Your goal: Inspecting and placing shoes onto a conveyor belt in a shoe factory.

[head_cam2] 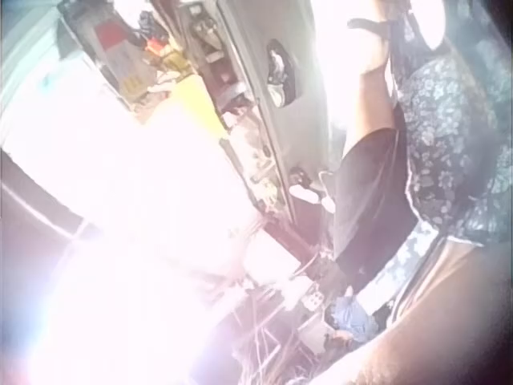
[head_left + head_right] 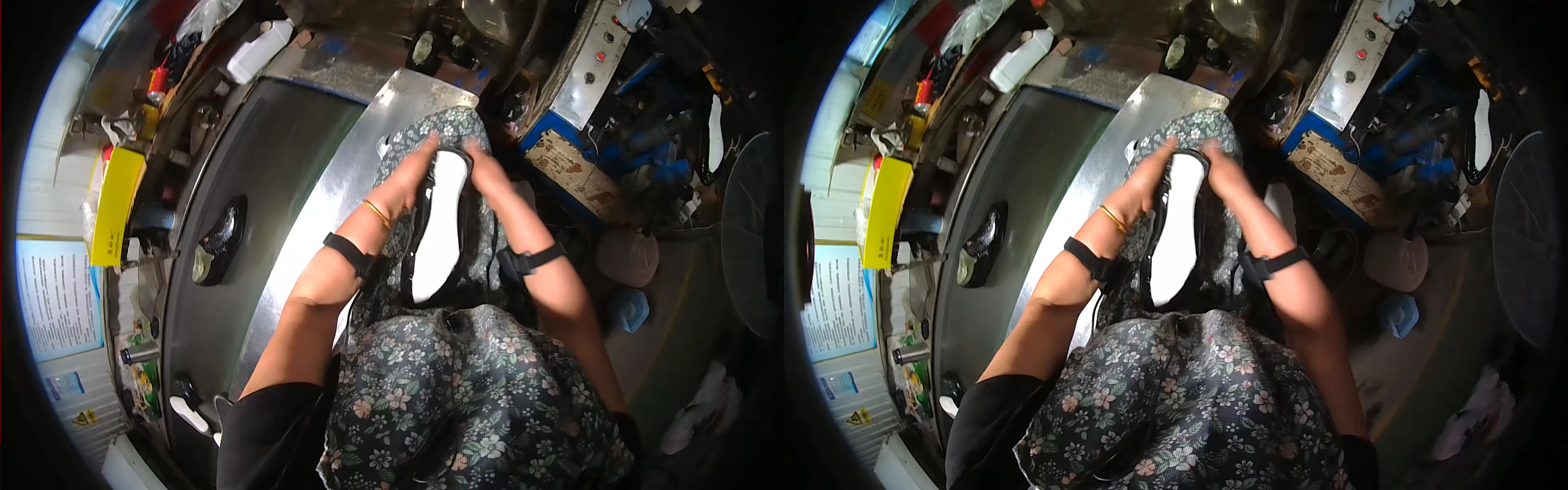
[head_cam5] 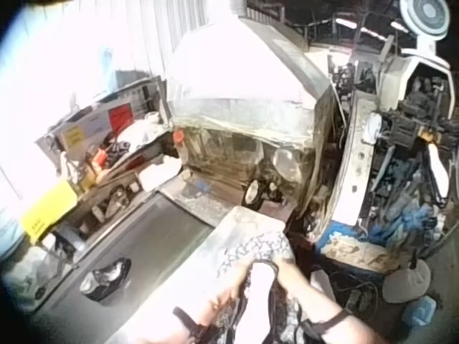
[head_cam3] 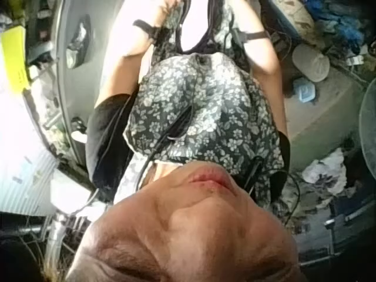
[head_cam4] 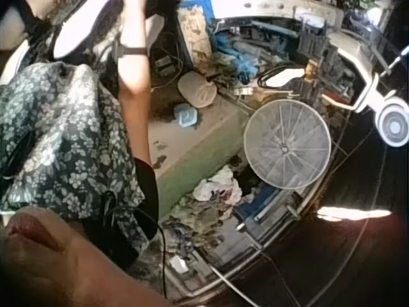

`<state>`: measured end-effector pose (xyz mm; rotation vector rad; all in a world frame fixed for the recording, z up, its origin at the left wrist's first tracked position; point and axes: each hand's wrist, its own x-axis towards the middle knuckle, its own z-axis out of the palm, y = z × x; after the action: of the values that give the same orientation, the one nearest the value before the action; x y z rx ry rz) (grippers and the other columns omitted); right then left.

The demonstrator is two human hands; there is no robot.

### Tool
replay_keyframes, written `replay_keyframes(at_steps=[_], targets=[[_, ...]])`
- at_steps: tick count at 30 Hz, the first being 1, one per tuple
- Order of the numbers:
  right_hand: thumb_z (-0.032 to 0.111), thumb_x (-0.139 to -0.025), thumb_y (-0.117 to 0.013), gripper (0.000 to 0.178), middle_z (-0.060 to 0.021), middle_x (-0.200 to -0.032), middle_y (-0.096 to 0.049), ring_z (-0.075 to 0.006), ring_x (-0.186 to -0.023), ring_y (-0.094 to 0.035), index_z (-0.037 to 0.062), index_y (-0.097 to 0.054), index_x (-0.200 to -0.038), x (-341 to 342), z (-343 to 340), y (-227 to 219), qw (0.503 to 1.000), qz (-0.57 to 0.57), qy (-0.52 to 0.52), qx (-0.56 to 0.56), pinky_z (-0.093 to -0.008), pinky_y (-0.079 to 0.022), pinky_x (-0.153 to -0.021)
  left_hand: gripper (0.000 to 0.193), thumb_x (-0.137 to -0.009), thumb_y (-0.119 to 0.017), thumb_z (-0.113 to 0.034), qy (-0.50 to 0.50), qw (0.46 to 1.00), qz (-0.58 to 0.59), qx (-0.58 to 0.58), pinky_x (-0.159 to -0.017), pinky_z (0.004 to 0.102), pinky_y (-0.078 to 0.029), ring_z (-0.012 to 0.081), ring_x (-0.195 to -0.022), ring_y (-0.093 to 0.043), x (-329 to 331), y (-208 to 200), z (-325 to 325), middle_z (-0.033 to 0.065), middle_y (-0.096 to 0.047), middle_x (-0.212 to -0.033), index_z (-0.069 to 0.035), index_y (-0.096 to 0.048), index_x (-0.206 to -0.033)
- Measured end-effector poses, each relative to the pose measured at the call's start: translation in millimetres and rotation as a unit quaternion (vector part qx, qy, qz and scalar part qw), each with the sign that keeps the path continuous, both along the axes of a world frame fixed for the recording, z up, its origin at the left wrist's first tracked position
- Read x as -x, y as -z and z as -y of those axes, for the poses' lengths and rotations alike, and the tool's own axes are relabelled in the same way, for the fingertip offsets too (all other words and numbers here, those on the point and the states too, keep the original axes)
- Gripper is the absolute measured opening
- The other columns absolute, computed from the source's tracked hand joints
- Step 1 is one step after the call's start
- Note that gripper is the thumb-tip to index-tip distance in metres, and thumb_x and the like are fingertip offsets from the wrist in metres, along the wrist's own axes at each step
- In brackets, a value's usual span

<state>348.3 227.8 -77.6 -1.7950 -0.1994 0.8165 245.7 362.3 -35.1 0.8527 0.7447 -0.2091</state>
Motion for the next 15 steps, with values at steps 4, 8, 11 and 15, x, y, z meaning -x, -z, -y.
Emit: replay_keyframes(at_steps=[4,8,11,15], targets=[[0.029,-0.098,-0.045,0.034,-0.022,-0.095,-0.068,-0.0406,-0.091,-0.065,0.0001,-0.062,-0.098,24,-23,-35,0.908,0.347,-0.129,0.195,-0.0456,-0.051,-0.081,0.051,-0.097,-0.031,-0.035,0.224,0.726,0.006,-0.65,-0.09,0.0507,-0.046,0.0469,-0.098,-0.061,17,18,-3,0.0322,-0.062,-0.107,0.005,-0.061,-0.109],[0.024,-0.101,-0.047,0.026,-0.0142,-0.096,-0.07,-0.0244,-0.088,-0.067,0.0043,-0.062,-0.11,29,-15,-3,0.966,0.214,0.005,-0.145,-0.0367,-0.053,-0.081,0.05,-0.098,-0.037,-0.034,0.245,0.781,-0.072,-0.57,-0.097,0.0477,-0.044,0.0468,-0.108,-0.058,19,-18,20,0.0354,-0.059,-0.113,0.008,-0.055,-0.12],[0.027,-0.103,-0.046,0.035,-0.0125,-0.11,-0.068,-0.0207,-0.101,-0.062,-0.0001,-0.056,-0.123,41,-8,-24,0.921,-0.247,0.03,-0.299,-0.0331,-0.05,-0.089,0.072,-0.095,-0.058,-0.028,0.058,0.804,0.129,-0.577,-0.107,0.0387,-0.037,0.035,-0.127,-0.048,77,3,50,0.028,-0.046,-0.138,0.008,-0.022,-0.146],[0.046,-0.104,-0.036,0.051,-0.0079,-0.114,-0.061,-0.0168,-0.103,-0.059,0.0019,-0.058,-0.119,43,1,-44,0.861,-0.223,-0.09,-0.447,-0.0339,-0.049,-0.092,0.089,-0.087,-0.073,-0.02,-0.026,0.955,0.09,-0.283,-0.103,0.0356,-0.042,0.0253,-0.12,-0.052,147,-5,92,0.0171,-0.048,-0.136,0.004,-0.014,-0.15]])
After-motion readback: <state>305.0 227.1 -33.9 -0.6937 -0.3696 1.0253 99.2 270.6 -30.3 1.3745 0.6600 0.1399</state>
